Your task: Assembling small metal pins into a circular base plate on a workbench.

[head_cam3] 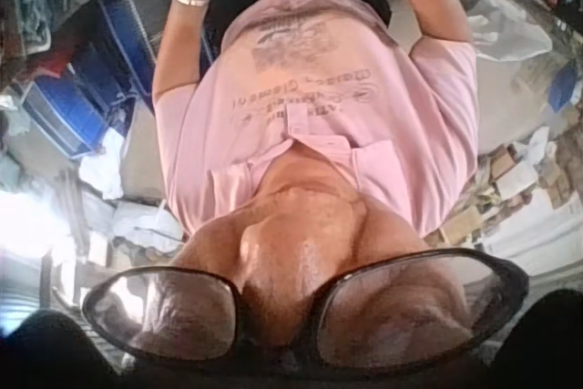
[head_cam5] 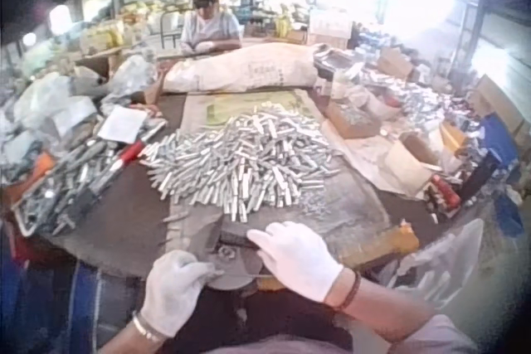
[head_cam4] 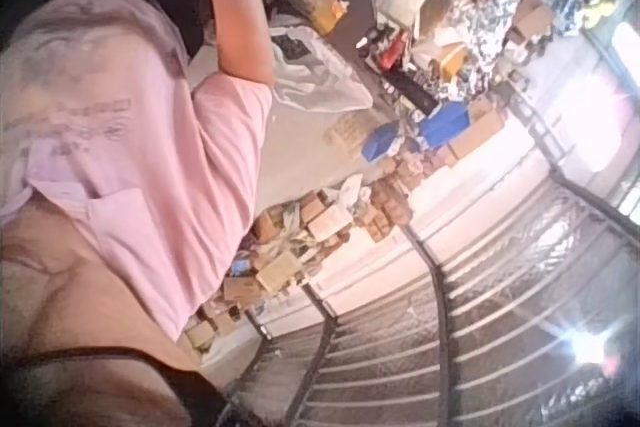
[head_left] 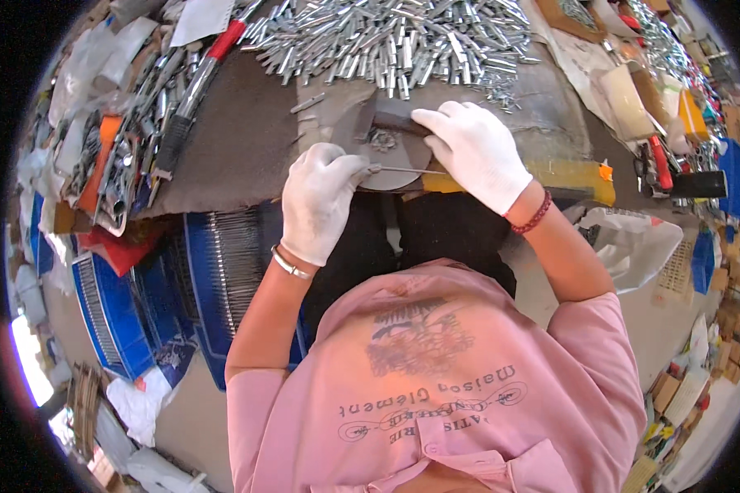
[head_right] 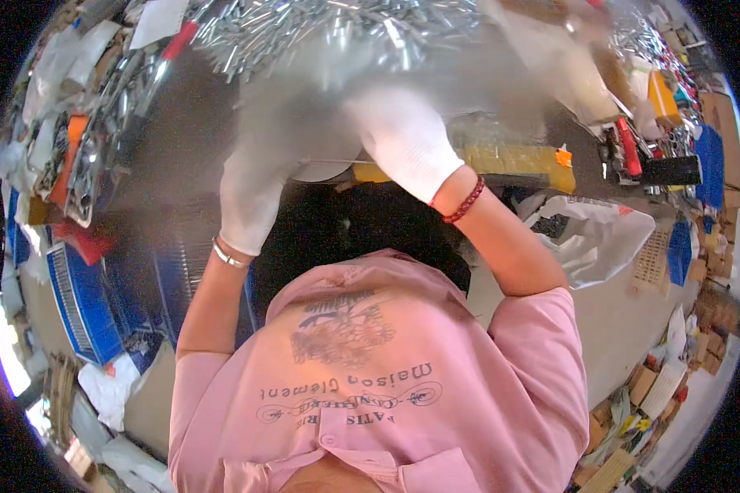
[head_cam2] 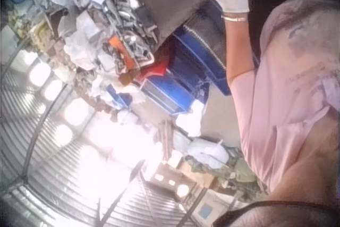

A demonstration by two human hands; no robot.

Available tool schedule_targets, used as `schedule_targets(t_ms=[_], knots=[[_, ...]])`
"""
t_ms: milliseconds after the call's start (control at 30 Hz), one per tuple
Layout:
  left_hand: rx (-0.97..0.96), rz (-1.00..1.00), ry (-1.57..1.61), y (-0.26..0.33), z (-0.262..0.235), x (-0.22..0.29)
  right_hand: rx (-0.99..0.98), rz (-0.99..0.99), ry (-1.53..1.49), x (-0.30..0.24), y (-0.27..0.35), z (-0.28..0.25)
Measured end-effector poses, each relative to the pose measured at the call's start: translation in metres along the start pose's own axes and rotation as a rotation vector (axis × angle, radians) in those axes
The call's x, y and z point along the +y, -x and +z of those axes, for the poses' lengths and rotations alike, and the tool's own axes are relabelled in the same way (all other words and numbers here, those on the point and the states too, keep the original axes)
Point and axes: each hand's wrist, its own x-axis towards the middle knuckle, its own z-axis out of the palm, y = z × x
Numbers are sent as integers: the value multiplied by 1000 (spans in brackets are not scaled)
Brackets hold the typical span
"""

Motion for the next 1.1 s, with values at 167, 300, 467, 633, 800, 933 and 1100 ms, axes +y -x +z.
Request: schedule_targets(t_ms=[167, 300, 467, 633, 800, 933, 1100], knots=[[-5, -5, -38, 4, -1, -1, 45, 151, -203, -22, 10, -20], [-6, 41, -24, 6, 1, -8, -31, 146, -296, -40, 33, -46], [-47, -68, 48, 8, 0, -12, -246, 131, -125, -50, 44, -38], [-42, 0, 9, 5, -5, -10, -45, 210, -432, -36, 31, -36], [-34, 7, 58, 4, -8, -8, -106, 175, -169, -28, 20, -22], [-37, -48, 79, 6, -7, -10, 151, 216, -240, -44, 24, -39], [-47, 20, 59, 6, -5, -16, -236, 163, -160, -56, 37, -58]])
